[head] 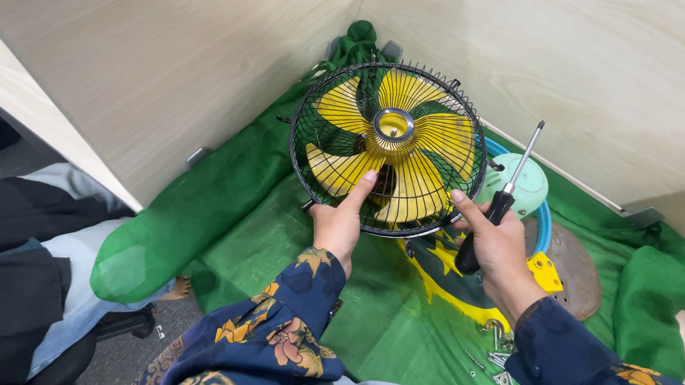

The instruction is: The person disassembles an electric fan by removing the rear cover, unscrewing the front grille, and detaching the fan blades. They use a screwdriver to loosen screws and separate components, placing them on a green cloth.

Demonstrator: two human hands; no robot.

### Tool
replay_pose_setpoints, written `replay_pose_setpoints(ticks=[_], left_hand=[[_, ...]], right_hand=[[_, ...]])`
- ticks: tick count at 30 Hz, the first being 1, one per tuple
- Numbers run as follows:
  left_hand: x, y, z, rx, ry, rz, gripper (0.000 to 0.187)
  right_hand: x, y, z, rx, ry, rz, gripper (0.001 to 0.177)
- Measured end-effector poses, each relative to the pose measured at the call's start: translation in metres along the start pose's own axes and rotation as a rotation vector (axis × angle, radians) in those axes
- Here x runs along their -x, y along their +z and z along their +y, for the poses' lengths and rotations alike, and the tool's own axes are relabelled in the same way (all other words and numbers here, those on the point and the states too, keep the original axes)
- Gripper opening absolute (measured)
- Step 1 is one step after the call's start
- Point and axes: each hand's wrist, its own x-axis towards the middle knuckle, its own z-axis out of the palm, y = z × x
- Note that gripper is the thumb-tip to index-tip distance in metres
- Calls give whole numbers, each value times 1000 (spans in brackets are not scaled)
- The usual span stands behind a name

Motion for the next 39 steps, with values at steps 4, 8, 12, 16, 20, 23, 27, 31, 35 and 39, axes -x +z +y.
replay_pose_setpoints(ticks=[4,8,12,16,20,23,27,31,35,39], left_hand=[[5,2,1,30,-65,35,80],[22,10,3,-63,-128,153,80],[36,13,2,-18,-10,123,77],[39,9,7,-29,-4,90,74],[42,3,18,-96,-128,106,66],[41,-1,28,-60,-267,87,63],[27,-10,31,96,-337,64,62],[9,-20,27,200,-408,76,61],[3,-21,21,198,-425,50,65],[5,-20,21,206,-427,57,67]], right_hand=[[3,-1,-1,-17,0,13,44],[10,-5,-3,-75,25,21,43],[20,-5,4,-95,67,25,41],[27,1,12,-125,53,-39,39],[24,5,19,-188,37,-58,35],[21,2,22,-227,49,-63,32],[13,1,28,-267,38,-60,31],[5,0,31,-277,49,-46,33],[1,0,30,-269,31,-45,35],[-2,-3,27,-228,38,-61,36]])
